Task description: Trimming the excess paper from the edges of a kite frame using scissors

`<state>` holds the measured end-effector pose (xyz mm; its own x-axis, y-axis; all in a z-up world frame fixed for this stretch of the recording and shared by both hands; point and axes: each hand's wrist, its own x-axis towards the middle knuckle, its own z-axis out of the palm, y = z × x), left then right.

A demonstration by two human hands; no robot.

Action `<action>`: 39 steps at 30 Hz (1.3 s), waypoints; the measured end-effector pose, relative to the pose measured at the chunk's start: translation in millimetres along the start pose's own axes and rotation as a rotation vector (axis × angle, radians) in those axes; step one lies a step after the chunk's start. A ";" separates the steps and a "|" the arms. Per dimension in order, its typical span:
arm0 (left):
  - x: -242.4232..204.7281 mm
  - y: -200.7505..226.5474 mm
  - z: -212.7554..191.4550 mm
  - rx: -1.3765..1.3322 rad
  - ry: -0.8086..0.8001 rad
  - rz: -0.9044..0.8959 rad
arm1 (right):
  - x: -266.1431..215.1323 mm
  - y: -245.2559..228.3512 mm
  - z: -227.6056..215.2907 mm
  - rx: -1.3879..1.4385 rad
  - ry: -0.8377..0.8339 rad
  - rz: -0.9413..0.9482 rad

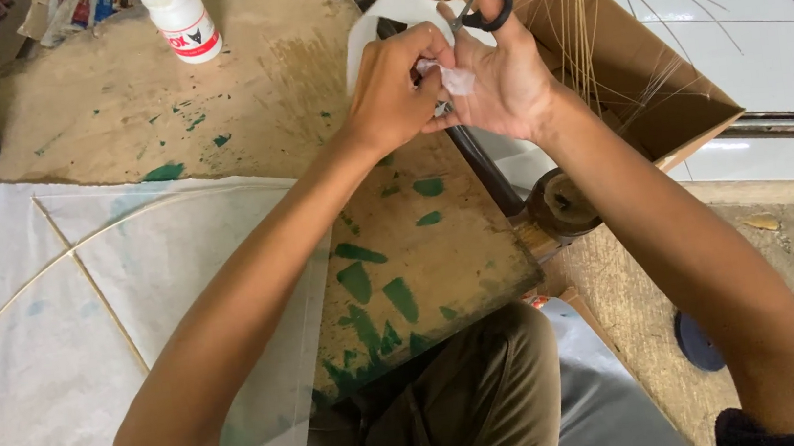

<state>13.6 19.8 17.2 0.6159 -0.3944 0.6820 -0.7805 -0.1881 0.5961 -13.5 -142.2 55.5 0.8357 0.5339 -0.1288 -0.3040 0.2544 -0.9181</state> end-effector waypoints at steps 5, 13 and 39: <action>-1.6 -8.1 -8.7 -0.098 -0.053 -0.205 | 3.1 -9.5 -17.6 -0.186 0.132 -0.115; 8.6 -34.6 0.2 -0.034 -0.089 -0.296 | 5.0 -1.4 -28.6 -0.591 0.541 -0.148; -5.0 -64.9 8.8 0.163 -0.312 0.245 | 4.8 -7.8 4.3 -0.548 0.680 0.276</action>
<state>60.2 26.0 -28.6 0.3678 -0.6938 0.6192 -0.9219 -0.1849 0.3404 -9.1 -138.1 63.7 0.9076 -0.1155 -0.4037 -0.4187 -0.3224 -0.8490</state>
